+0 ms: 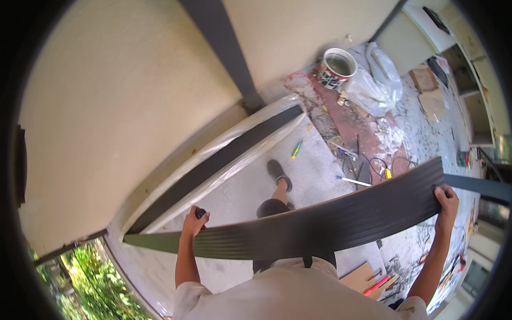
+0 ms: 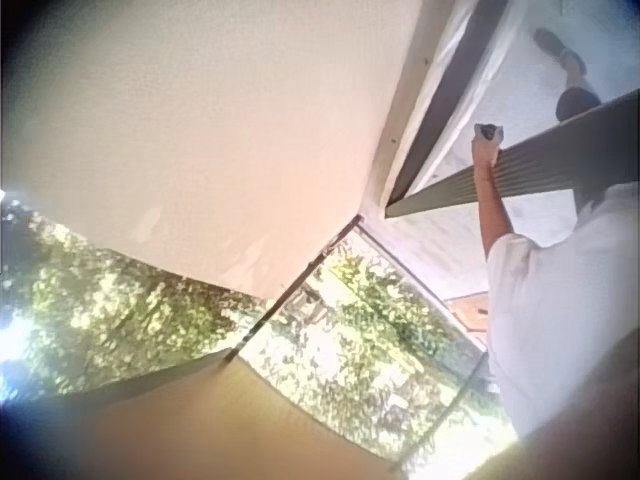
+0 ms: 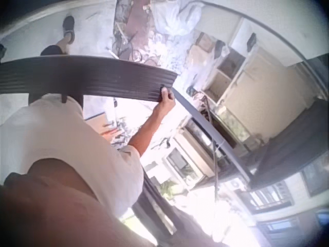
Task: The person measures a board with a tape measure, cuts it using a miter saw, and then places it into position on a floor alongside other boards.
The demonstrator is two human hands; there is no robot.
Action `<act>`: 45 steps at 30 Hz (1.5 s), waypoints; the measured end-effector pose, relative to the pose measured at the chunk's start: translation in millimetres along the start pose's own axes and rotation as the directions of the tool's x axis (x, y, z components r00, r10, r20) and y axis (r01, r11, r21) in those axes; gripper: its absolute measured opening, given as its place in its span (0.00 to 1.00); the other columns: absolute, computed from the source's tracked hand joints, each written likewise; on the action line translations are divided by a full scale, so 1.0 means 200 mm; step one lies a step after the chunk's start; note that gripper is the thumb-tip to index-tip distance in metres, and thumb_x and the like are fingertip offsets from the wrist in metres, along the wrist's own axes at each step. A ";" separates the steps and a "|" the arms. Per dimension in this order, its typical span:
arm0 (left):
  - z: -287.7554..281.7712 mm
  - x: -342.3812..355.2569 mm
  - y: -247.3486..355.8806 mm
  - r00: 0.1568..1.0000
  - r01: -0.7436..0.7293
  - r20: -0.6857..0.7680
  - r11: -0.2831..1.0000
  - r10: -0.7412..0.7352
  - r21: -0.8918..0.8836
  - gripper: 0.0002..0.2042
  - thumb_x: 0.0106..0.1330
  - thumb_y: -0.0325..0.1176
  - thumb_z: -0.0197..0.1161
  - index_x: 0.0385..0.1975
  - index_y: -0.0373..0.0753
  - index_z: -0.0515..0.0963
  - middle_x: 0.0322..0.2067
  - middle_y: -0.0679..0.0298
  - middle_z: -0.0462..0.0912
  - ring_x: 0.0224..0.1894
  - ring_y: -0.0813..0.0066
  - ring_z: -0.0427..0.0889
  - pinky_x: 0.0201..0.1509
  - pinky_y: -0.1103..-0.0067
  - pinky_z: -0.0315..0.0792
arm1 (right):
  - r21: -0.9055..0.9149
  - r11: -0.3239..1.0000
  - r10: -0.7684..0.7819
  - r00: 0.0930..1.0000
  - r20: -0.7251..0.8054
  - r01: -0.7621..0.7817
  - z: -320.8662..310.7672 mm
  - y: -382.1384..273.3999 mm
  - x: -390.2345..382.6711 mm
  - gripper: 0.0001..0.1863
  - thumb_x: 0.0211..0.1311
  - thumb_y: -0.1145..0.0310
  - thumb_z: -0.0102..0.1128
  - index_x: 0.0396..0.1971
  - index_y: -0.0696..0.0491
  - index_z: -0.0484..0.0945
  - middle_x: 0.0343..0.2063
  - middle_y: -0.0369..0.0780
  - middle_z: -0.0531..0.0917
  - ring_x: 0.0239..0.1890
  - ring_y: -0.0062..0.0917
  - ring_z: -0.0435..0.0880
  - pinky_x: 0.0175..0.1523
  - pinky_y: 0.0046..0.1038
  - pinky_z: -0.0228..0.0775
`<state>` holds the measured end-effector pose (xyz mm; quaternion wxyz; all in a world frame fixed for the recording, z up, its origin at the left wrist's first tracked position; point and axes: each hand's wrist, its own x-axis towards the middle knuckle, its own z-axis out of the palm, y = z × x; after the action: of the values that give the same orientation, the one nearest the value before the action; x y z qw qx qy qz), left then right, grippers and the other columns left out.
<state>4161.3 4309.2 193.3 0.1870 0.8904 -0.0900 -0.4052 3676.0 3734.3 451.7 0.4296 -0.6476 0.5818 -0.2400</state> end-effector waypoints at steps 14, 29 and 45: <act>0.29 -0.74 -0.49 0.936 -0.242 -0.274 0.969 0.220 -0.049 0.23 0.61 0.53 0.66 0.37 0.37 0.74 0.27 0.48 0.83 0.34 0.46 0.84 0.39 0.63 0.74 | 0.120 0.990 -0.050 0.987 -0.154 0.069 -0.61 0.20 -0.74 0.22 0.58 0.63 0.71 0.47 0.61 0.79 0.37 0.36 0.83 0.39 0.18 0.79 0.50 0.20 0.66; 0.03 -1.12 -0.32 0.939 -0.286 -0.215 0.957 0.269 -0.049 0.25 0.62 0.57 0.63 0.39 0.35 0.76 0.28 0.47 0.84 0.35 0.46 0.84 0.42 0.62 0.75 | 0.777 0.165 -0.079 0.777 0.625 -0.608 1.20 0.37 -1.95 0.28 0.74 0.45 0.41 0.52 0.57 0.72 0.50 0.43 0.78 0.56 0.34 0.74 0.64 0.38 0.66; -0.44 -0.87 -0.66 0.954 -0.226 0.077 0.866 0.289 -0.446 0.24 0.60 0.46 0.71 0.41 0.32 0.72 0.30 0.53 0.83 0.25 0.67 0.86 0.28 0.74 0.80 | 0.813 -0.255 -0.523 0.782 0.339 -0.523 1.56 -0.27 -2.24 0.15 0.75 0.57 0.43 0.33 0.50 0.74 0.26 0.33 0.72 0.32 0.23 0.71 0.64 0.33 0.61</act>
<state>4115.4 4507.5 312.9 0.4255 0.7754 -0.1291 -0.4483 3864.8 4247.6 421.2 0.9256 -0.0712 -0.0332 -0.3702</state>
